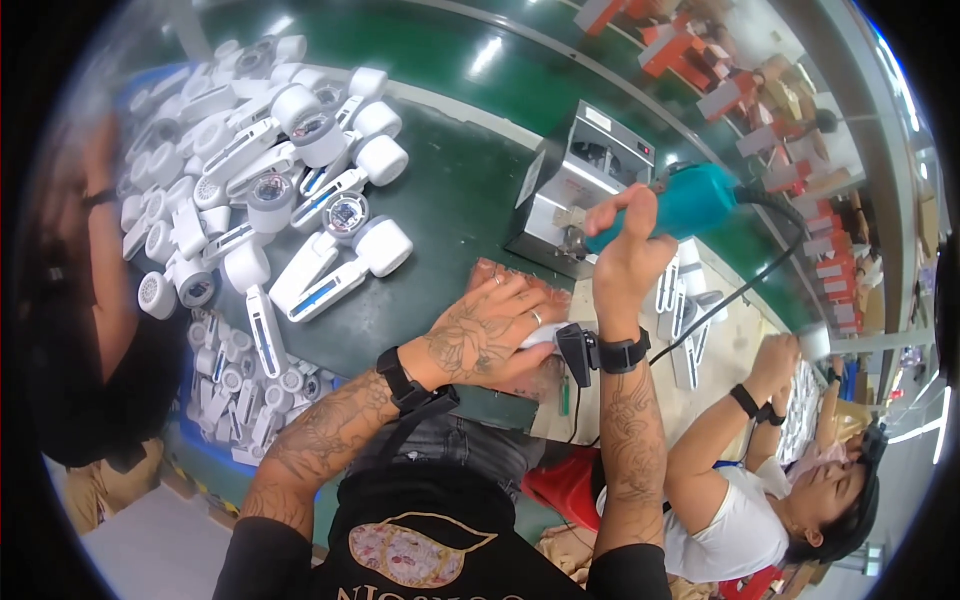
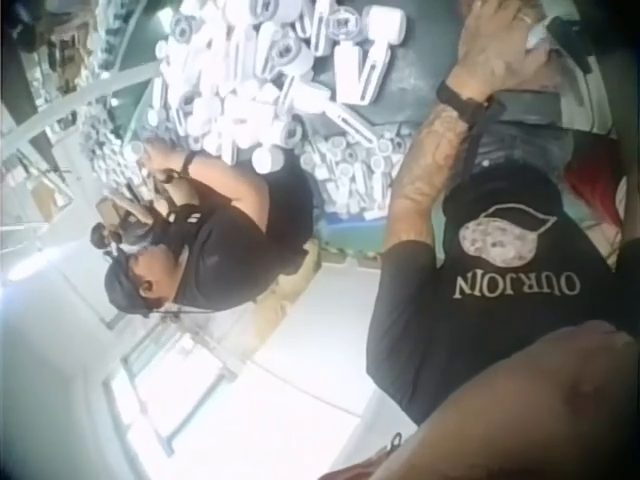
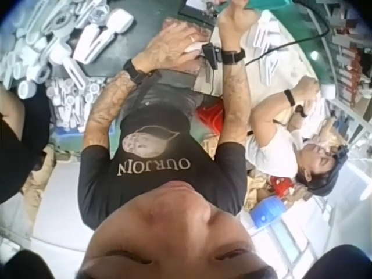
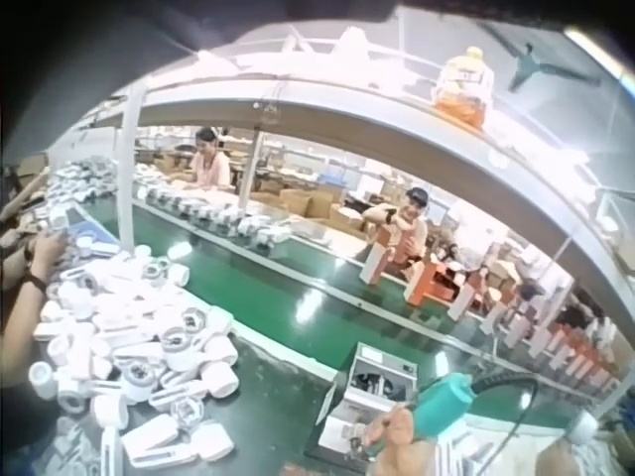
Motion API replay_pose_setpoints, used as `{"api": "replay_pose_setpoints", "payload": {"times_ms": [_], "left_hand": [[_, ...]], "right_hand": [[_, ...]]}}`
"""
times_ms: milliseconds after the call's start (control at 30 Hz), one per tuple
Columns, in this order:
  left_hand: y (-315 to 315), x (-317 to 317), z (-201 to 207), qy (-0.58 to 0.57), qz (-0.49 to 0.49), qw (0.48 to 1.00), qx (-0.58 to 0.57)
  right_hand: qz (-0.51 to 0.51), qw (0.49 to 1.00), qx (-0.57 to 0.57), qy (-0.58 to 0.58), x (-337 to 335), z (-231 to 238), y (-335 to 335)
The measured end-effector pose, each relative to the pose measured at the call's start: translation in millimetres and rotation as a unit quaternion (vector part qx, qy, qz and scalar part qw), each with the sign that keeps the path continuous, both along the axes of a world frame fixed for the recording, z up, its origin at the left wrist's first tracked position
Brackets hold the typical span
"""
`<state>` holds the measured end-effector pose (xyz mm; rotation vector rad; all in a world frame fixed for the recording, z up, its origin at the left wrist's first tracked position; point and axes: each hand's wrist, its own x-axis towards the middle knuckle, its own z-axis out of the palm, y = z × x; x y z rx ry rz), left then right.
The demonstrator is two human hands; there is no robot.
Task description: The person picks up a white fan component, aligns it with a handle on a red block, and drives a screw into the joint using a power screwdriver. After assembling the fan, they set it aside and reach for another component to repeat the process.
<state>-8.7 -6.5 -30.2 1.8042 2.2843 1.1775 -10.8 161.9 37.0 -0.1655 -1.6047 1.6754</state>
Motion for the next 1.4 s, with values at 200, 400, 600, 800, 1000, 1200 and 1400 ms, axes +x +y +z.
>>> {"api": "replay_pose_setpoints", "payload": {"times_ms": [200, 400, 600, 800, 1000, 1200, 1400], "left_hand": [[-1, -3, -5, 0.012, 0.035, 0.999, 0.005], [4, -6, -6, 0.007, 0.007, 1.0, -0.006], [2, -1, -6, 0.012, 0.013, 1.0, -0.012], [4, -2, -6, 0.007, 0.001, 1.0, -0.022], [9, -7, 6, -0.031, 0.003, 0.999, 0.007], [-3, 0, 8, 0.027, 0.032, 0.996, 0.081], [-60, 18, 26, -0.124, 0.028, 0.983, 0.13]], "right_hand": [[-0.008, 0.998, -0.069, -0.007, 62, 12, -22], [0.032, 0.999, 0.012, -0.018, 106, 3, -24], [0.044, 0.999, -0.019, -0.007, 107, -5, -20], [0.049, 0.999, 0.015, -0.016, 101, -19, -18], [0.081, 0.996, 0.009, 0.025, 97, -17, -15], [0.009, 0.992, -0.112, -0.064, 123, -31, -23], [0.018, 0.987, -0.046, 0.154, 165, 35, -54]]}}
